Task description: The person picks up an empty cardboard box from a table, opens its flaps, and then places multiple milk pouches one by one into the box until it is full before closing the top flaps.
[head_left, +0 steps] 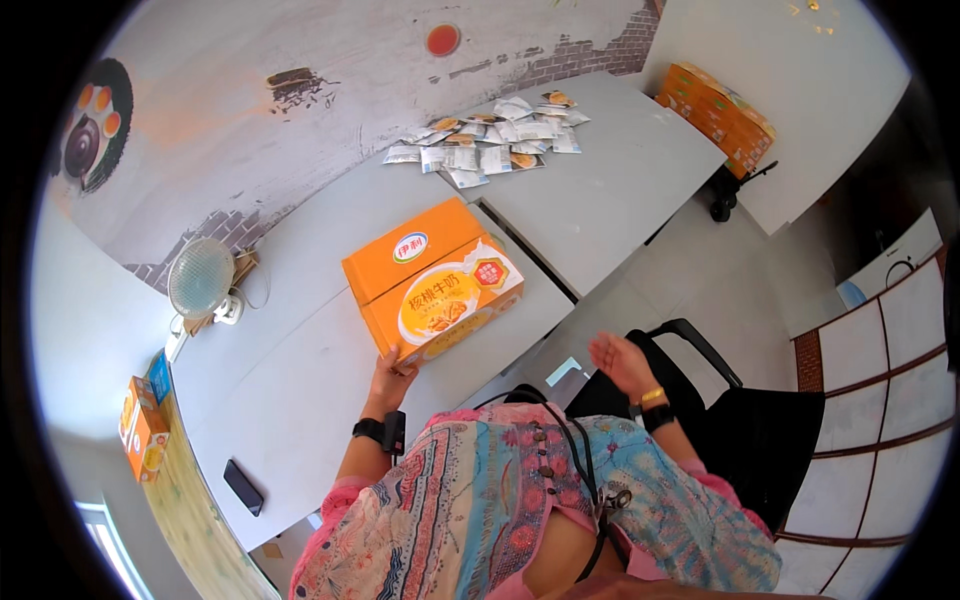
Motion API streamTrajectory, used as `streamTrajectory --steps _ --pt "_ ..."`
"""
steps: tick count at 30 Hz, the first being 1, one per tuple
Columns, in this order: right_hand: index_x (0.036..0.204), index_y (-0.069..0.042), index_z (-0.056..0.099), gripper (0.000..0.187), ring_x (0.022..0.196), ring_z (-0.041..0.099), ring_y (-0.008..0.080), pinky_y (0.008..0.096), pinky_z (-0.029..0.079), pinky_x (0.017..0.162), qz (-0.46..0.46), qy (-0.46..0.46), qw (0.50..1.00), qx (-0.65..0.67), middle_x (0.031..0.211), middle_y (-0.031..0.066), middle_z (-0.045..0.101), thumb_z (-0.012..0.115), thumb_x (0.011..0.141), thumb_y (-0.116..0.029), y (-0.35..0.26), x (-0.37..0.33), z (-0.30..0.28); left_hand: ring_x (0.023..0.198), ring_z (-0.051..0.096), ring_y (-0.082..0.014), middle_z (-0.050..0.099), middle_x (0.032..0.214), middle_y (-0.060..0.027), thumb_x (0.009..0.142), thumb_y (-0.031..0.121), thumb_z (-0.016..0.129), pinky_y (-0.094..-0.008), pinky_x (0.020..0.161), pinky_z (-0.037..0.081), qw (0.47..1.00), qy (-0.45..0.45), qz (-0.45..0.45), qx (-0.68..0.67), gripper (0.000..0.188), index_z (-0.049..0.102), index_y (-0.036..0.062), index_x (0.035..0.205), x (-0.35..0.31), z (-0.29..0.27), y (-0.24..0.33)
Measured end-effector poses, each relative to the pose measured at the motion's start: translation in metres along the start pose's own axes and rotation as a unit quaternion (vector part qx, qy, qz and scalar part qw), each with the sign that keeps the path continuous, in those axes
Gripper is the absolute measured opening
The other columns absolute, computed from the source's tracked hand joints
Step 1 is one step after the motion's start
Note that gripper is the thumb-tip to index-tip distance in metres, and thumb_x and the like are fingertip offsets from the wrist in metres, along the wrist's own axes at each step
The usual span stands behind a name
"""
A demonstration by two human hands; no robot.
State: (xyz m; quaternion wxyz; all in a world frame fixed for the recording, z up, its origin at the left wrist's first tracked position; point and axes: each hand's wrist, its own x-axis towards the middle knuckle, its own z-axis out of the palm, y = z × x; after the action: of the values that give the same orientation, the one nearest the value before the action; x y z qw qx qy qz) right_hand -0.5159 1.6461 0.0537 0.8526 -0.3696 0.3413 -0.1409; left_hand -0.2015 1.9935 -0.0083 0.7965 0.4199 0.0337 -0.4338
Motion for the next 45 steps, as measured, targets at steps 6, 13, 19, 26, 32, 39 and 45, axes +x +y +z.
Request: streamTrajectory --steps 6,13,19,26,32,39,45 --pt "0.113 -0.003 0.052 0.033 0.096 0.058 0.0167 0.028 0.048 0.081 0.006 -0.103 0.975 -0.195 0.104 0.0102 0.06 0.048 0.092 -0.027 -0.063 0.089 0.078 0.095 0.053 -0.018 0.057 0.105 -0.0054 0.088 0.029 0.055 -0.0303 0.079 0.045 0.995 0.014 0.072 0.067 0.036 0.05 0.0029 0.112 0.0 0.047 -0.01" --pt "0.111 -0.004 0.054 0.034 0.091 0.057 0.0123 0.025 0.045 0.08 0.081 -0.209 0.923 -0.312 0.102 0.0064 0.06 0.052 0.09 -0.031 -0.106 0.194 0.11 0.093 0.052 -0.0161 0.052 0.104 -0.0059 0.091 0.028 0.049 -0.0256 0.076 0.045 0.964 0.235 0.055 0.11 0.032 0.049 0.0041 0.112 0.015 0.094 -0.034" --pt "0.113 -0.004 0.054 0.037 0.091 0.056 0.0112 0.0249 0.044 0.08 0.086 -0.302 0.895 -0.318 0.101 0.0043 0.06 0.053 0.089 -0.033 -0.144 0.268 0.105 0.106 0.046 -0.0158 0.048 0.115 -0.0028 0.087 0.031 0.055 -0.0363 0.089 0.037 0.914 0.384 0.078 0.105 0.05 0.036 0.0092 0.127 0.016 0.111 -0.065" --pt "0.118 -0.002 0.05 0.04 0.105 0.049 0.0118 0.0274 0.042 0.084 0.143 -0.379 0.843 -0.353 0.113 0.0055 0.054 0.052 0.088 -0.028 -0.135 0.299 0.125 0.109 0.044 -0.0171 0.043 0.127 -0.0111 0.083 0.018 0.059 -0.032 0.088 0.036 0.826 0.51 0.16 0.178 0.069 0.021 0.0085 0.139 0.019 0.179 -0.071" --pt "0.115 -0.001 0.051 0.037 0.098 0.049 0.0098 0.0269 0.04 0.08 0.139 -0.382 0.821 -0.401 0.107 0.0044 0.056 0.052 0.088 -0.026 -0.125 0.299 0.143 0.119 0.038 -0.0226 0.034 0.131 -0.0139 0.084 0.017 0.058 -0.0373 0.098 0.034 0.839 0.501 0.163 0.137 0.066 0.022 0.0116 0.139 0.016 0.21 -0.072" --pt "0.108 -0.003 0.054 0.03 0.092 0.05 0.0121 0.0274 0.04 0.08 0.138 -0.393 0.8 -0.432 0.101 0.0054 0.055 0.054 0.087 -0.024 -0.134 0.306 0.167 0.113 0.042 -0.0221 0.041 0.123 -0.0123 0.086 0.019 0.056 -0.0365 0.097 0.036 0.839 0.48 0.249 0.061 0.058 0.027 0.0089 0.135 0.021 0.195 -0.083" --pt "0.103 -0.006 0.054 0.03 0.096 0.048 0.0127 0.0299 0.039 0.083 0.16 -0.389 0.842 -0.339 0.104 0.0042 0.054 0.054 0.087 -0.032 -0.146 0.282 0.18 0.108 0.046 -0.0282 0.045 0.115 -0.0132 0.089 0.031 0.052 -0.0376 0.096 0.038 0.844 0.458 0.274 -0.061 0.045 0.039 0.0042 0.121 0.002 0.197 -0.076"
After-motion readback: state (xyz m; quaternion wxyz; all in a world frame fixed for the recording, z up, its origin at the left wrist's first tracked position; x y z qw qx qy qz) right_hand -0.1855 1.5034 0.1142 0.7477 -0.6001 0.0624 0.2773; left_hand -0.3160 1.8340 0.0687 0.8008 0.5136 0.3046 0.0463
